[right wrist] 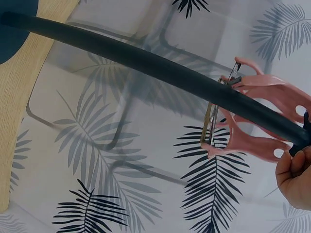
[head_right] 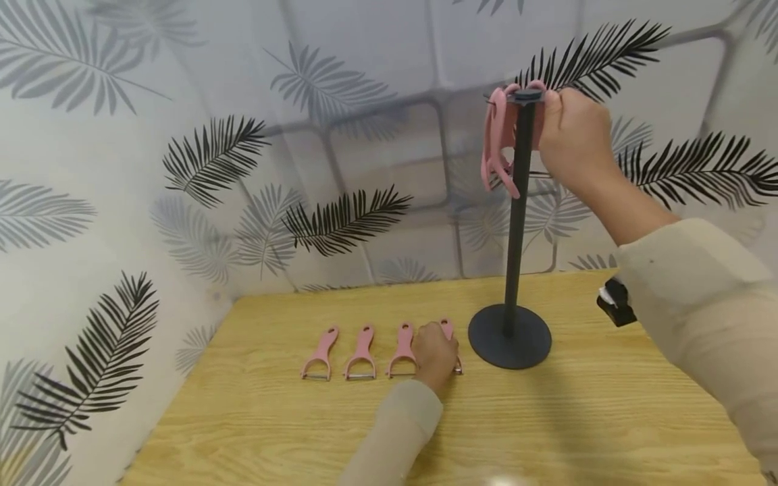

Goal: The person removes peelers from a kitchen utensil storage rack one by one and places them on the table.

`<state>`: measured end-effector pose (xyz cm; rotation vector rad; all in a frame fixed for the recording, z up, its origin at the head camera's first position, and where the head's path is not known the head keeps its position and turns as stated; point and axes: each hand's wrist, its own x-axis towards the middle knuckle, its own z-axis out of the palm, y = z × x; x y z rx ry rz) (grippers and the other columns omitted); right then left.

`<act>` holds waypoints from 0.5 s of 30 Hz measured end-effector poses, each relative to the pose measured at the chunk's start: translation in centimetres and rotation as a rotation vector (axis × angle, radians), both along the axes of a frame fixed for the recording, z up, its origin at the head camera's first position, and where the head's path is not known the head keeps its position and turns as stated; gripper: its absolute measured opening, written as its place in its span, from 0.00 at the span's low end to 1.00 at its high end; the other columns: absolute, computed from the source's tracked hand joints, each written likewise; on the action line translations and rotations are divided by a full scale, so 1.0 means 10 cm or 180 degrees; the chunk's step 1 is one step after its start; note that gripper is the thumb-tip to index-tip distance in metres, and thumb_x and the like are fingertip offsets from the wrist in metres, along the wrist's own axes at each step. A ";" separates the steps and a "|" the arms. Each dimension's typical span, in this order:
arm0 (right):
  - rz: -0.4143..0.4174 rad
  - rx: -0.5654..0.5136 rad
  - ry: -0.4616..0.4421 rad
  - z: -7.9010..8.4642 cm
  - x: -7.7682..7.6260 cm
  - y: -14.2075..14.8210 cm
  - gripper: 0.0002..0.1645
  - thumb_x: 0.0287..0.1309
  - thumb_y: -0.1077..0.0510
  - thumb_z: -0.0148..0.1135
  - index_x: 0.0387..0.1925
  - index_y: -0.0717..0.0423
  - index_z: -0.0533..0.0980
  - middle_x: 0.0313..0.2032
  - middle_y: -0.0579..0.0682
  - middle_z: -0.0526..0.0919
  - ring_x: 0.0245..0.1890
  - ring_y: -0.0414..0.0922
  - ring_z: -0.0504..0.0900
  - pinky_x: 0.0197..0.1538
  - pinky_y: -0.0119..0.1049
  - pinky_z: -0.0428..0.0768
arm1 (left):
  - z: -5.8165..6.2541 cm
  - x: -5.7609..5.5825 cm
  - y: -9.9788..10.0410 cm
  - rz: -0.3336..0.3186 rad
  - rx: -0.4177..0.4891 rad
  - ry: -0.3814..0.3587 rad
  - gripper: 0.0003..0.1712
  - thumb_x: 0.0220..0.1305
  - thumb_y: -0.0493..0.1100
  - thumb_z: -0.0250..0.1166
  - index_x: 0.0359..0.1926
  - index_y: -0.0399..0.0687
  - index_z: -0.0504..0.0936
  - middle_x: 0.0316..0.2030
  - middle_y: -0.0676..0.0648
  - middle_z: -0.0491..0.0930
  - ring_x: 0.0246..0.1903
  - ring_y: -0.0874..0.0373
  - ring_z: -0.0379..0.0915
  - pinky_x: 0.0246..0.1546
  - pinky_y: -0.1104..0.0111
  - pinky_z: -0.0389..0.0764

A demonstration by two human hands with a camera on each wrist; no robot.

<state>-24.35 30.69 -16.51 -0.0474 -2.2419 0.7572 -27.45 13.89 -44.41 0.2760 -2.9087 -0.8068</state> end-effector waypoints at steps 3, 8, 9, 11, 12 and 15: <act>0.0049 -0.0045 -0.0058 0.02 0.00 0.02 0.24 0.69 0.51 0.32 0.23 0.59 0.64 0.18 0.48 0.65 0.16 0.37 0.59 0.23 0.32 0.59 | 0.00 0.01 -0.02 -0.0045 -0.0003 -0.0027 0.10 0.48 0.42 0.70 0.29 0.39 0.82 0.29 0.44 0.80 0.31 0.50 0.80 0.31 0.62 0.80; 0.0158 -0.0080 -0.0092 0.03 -0.01 0.05 0.24 0.69 0.51 0.32 0.24 0.60 0.66 0.17 0.41 0.64 0.17 0.35 0.60 0.27 0.33 0.59 | 0.01 0.03 -0.08 -0.0158 -0.0023 0.0093 0.16 0.49 0.47 0.71 0.32 0.39 0.83 0.32 0.44 0.81 0.34 0.49 0.79 0.35 0.62 0.80; 0.0176 -0.0089 -0.0113 0.03 -0.01 0.05 0.24 0.69 0.50 0.32 0.24 0.60 0.66 0.17 0.39 0.64 0.18 0.35 0.60 0.28 0.33 0.59 | 0.02 0.03 -0.10 -0.0183 0.0008 0.0158 0.16 0.49 0.47 0.71 0.32 0.39 0.82 0.32 0.43 0.81 0.34 0.49 0.79 0.35 0.62 0.80; 0.0201 -0.0112 -0.0168 0.04 0.00 0.05 0.24 0.69 0.50 0.31 0.25 0.59 0.66 0.17 0.38 0.64 0.18 0.35 0.60 0.29 0.34 0.59 | 0.06 0.03 -0.13 -0.0259 0.0087 0.0295 0.16 0.51 0.47 0.70 0.33 0.38 0.82 0.33 0.43 0.81 0.34 0.49 0.79 0.36 0.63 0.80; 0.0210 -0.0126 -0.0194 0.04 0.00 0.05 0.24 0.70 0.50 0.31 0.25 0.59 0.66 0.18 0.38 0.64 0.19 0.35 0.61 0.29 0.34 0.59 | 0.09 0.03 -0.14 -0.0318 0.0151 0.0364 0.16 0.52 0.48 0.69 0.34 0.38 0.81 0.33 0.43 0.80 0.35 0.50 0.79 0.35 0.63 0.80; 0.0223 -0.0143 -0.0311 0.06 0.01 0.04 0.25 0.70 0.49 0.29 0.26 0.59 0.66 0.19 0.39 0.65 0.20 0.37 0.62 0.29 0.35 0.60 | 0.22 0.01 -0.16 -0.0540 0.0432 0.0659 0.17 0.55 0.46 0.67 0.38 0.35 0.80 0.35 0.41 0.80 0.37 0.50 0.78 0.36 0.66 0.81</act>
